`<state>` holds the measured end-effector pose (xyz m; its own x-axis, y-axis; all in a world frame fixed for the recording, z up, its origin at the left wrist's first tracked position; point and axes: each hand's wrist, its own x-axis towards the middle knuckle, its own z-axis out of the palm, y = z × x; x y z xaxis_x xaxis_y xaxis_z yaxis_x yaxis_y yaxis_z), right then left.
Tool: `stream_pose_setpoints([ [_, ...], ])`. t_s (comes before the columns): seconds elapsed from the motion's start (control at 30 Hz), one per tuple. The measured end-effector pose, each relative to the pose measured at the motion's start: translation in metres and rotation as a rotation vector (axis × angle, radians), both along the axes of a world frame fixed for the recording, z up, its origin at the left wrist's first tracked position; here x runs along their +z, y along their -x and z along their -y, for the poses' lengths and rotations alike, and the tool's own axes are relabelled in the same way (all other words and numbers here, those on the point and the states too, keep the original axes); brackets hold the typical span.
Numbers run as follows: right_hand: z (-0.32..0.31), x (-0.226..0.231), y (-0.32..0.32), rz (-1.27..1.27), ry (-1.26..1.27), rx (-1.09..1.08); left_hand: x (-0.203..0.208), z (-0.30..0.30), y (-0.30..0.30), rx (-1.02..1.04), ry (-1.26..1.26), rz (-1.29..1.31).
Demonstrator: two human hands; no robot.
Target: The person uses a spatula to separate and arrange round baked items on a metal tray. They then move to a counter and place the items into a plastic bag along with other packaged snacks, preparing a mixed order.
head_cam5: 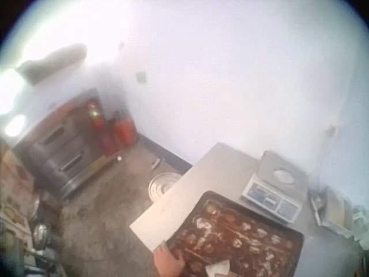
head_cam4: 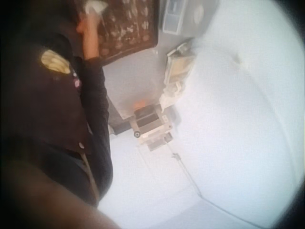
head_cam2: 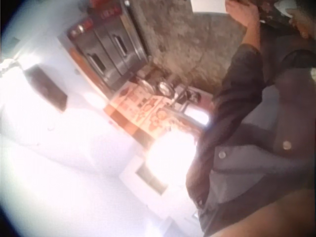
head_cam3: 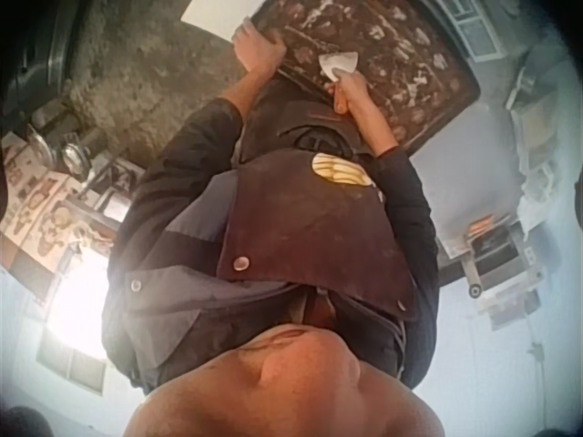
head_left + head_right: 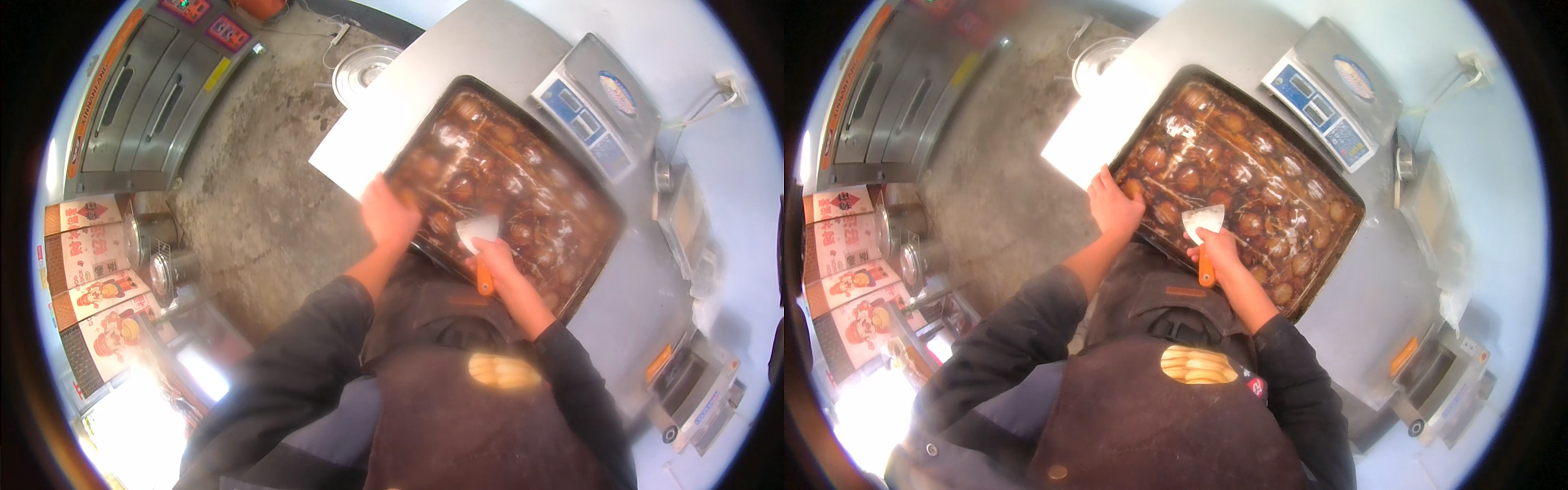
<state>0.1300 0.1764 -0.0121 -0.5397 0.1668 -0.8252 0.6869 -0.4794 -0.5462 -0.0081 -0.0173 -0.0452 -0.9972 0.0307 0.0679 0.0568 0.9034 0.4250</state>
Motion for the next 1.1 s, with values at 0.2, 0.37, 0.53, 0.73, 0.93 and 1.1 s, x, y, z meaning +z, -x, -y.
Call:
stream_pose_setpoints([
  [0.2, 0.009, 0.009, 0.013, 0.065, -0.007, -0.067, 0.009, -0.002, 0.001, -0.017, 0.017, 0.052],
  [0.37, 0.013, 0.014, 0.026, 0.140, 0.012, -0.134, 0.022, -0.005, 0.002, -0.013, 0.024, 0.097],
  [0.53, 0.020, 0.012, 0.033, 0.212, -0.029, -0.192, 0.024, -0.006, 0.001, -0.009, 0.024, 0.119],
  [0.73, 0.015, 0.012, 0.030, 0.188, 0.045, -0.189, 0.022, -0.005, 0.002, -0.021, 0.045, 0.104],
  [0.93, 0.006, 0.005, 0.026, 0.200, 0.070, -0.165, 0.021, -0.006, 0.004, -0.031, 0.071, 0.117],
  [1.1, 0.000, -0.007, 0.022, 0.165, 0.110, -0.153, 0.023, -0.007, 0.004, -0.025, 0.058, 0.108],
])
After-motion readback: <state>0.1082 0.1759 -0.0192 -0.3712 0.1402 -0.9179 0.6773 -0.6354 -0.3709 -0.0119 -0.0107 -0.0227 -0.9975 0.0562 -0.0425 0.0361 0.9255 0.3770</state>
